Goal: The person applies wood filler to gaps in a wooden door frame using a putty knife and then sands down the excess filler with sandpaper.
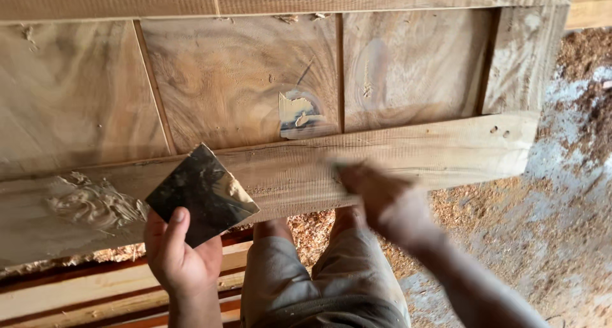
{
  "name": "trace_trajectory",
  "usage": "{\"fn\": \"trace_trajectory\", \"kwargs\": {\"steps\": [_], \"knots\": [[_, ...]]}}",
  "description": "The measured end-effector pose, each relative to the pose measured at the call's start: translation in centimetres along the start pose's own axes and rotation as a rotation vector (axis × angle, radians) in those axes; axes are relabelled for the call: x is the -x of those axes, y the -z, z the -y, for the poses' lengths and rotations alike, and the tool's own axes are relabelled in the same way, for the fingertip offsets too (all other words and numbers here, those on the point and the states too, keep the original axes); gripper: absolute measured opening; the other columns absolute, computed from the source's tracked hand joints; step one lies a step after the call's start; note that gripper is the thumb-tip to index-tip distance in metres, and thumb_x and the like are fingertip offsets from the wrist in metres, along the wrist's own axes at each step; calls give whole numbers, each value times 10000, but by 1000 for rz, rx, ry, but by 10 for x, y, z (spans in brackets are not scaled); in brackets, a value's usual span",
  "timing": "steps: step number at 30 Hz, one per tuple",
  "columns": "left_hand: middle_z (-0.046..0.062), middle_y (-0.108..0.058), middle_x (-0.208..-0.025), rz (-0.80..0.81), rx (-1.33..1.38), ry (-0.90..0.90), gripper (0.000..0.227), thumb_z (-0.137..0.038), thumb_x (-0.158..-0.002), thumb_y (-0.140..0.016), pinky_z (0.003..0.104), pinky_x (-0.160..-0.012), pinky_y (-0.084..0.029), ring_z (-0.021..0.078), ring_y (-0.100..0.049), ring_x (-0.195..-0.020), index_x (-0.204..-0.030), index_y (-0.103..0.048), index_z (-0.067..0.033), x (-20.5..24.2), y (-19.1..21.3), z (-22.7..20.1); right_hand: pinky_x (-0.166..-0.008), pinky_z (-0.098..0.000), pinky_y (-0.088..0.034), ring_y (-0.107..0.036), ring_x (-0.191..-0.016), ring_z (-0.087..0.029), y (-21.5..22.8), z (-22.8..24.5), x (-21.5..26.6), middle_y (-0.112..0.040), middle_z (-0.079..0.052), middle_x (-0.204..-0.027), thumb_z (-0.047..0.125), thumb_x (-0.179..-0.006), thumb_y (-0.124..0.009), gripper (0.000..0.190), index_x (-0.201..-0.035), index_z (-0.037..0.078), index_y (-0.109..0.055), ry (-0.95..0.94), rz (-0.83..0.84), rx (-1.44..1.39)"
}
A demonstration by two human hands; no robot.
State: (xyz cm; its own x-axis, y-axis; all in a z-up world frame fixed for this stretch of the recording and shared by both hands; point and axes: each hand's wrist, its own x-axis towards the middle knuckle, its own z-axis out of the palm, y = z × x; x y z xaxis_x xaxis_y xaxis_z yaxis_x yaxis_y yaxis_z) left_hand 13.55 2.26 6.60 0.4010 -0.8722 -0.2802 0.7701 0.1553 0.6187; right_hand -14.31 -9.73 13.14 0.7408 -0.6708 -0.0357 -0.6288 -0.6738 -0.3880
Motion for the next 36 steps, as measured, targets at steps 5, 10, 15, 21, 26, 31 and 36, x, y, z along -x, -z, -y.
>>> {"fn": "trace_trajectory", "kwargs": {"steps": [5, 10, 15, 21, 26, 31, 36], "knots": [[191, -673, -1306, -115, -76, 116, 419, -7, -986, -546, 452, -1124, -501, 289, -652, -1233, -1396, -563, 76, -1, -13, -19, -529, -196, -597, -769, -820, -109, -2, 39, 32, -781, -79, -1124, 2, -1012, -599, 215, -1196, 44, -703, 45, 27, -230], [200, -675, -1283, -54, -78, 130, 343, -18, -1032, -581, 465, -1138, -504, 301, -647, -1240, -1362, -575, 74, -6, -12, -21, -496, -259, -558, -723, -680, -120, 33, -53, 25, -777, -41, -1047, 44, -1084, -548, 222, -1192, 117, -728, -415, -37, 117], [190, -685, -1235, -48, -75, 176, 330, -36, -1049, -605, 448, -1130, -504, 289, -658, -1217, -1361, -594, 71, -2, -24, 0, -626, -403, -589, -703, -650, -111, -36, 33, 26, -761, 7, -1071, 23, -978, -446, 402, -1297, 150, -657, -227, 475, -119], [203, -680, -1219, -14, -45, 205, 259, -22, -1064, -604, 480, -1112, -502, 301, -652, -1157, -1298, -589, 87, -5, -35, 10, -694, -351, -627, -753, -820, -219, 37, -59, 108, -741, -62, -1058, 117, -1065, -560, 258, -1249, 175, -730, -498, -131, -18], [192, -653, -1277, -59, -176, 183, 374, -31, -1036, -562, 459, -1164, -505, 300, -633, -1257, -1392, -556, 84, -3, -53, 27, -1031, -276, -615, -741, -1116, -185, 64, -192, 218, -751, -147, -1231, -47, -1104, -551, 289, -1340, -12, -715, -691, -872, -471], [190, -655, -1314, -89, -216, 245, 383, -39, -1011, -549, 456, -1115, -507, 305, -633, -1234, -1375, -556, 80, 1, -80, 59, -979, -319, -630, -753, -1102, -233, -7, -224, 278, -756, -194, -1230, -53, -1092, -576, 294, -1353, -19, -708, -731, -1007, -265], [191, -654, -1293, -25, -229, 307, 404, -46, -995, -564, 463, -1075, -517, 307, -646, -1193, -1381, -548, 71, 7, -111, 100, -405, -267, -502, -641, -555, -58, -11, -189, 329, -789, -121, -1111, 104, -1084, -527, 263, -1270, 88, -713, -1168, -365, 27]]}}
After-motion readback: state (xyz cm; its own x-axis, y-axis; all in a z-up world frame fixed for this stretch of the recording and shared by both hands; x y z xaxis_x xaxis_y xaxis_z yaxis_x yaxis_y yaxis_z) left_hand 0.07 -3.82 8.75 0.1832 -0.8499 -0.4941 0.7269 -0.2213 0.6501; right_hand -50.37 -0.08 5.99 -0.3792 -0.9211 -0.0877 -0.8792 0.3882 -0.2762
